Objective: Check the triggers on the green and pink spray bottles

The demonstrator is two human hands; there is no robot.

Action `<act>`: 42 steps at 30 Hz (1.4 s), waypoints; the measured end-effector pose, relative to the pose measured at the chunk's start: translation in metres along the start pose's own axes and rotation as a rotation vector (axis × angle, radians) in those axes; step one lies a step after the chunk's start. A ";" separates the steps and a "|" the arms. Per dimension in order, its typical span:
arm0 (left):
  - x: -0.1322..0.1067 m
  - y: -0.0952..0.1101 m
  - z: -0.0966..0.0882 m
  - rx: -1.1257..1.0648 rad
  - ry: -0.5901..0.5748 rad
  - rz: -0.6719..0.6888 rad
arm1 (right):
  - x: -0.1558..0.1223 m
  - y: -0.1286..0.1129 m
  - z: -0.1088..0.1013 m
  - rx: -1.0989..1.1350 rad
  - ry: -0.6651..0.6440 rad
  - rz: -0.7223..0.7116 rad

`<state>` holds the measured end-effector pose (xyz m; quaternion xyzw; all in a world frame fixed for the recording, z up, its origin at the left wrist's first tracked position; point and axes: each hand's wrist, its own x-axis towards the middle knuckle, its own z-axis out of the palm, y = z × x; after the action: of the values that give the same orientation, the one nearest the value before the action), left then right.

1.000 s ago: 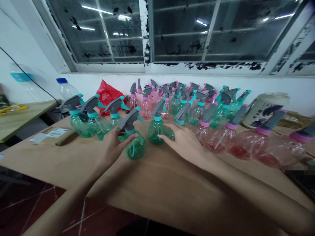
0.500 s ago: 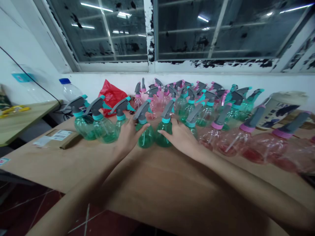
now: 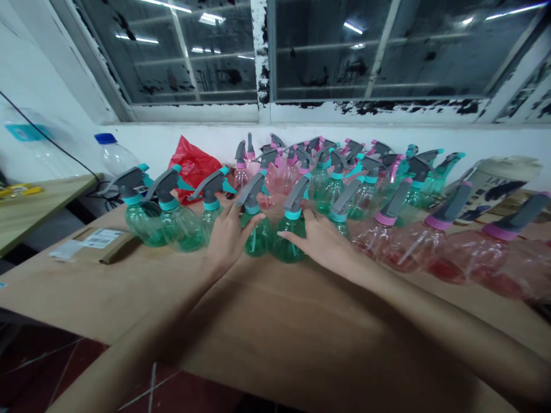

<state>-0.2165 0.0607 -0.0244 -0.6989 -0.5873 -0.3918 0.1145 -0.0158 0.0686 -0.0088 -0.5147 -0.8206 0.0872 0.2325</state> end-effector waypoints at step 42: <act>-0.033 0.196 0.027 -0.659 -0.409 0.062 | -0.154 0.141 -0.047 0.156 -0.119 -0.238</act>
<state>-0.0270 -0.0025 -0.0062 -0.7794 -0.4193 -0.4083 -0.2236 0.1750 -0.0083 -0.0667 -0.3879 -0.8789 0.1530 0.2316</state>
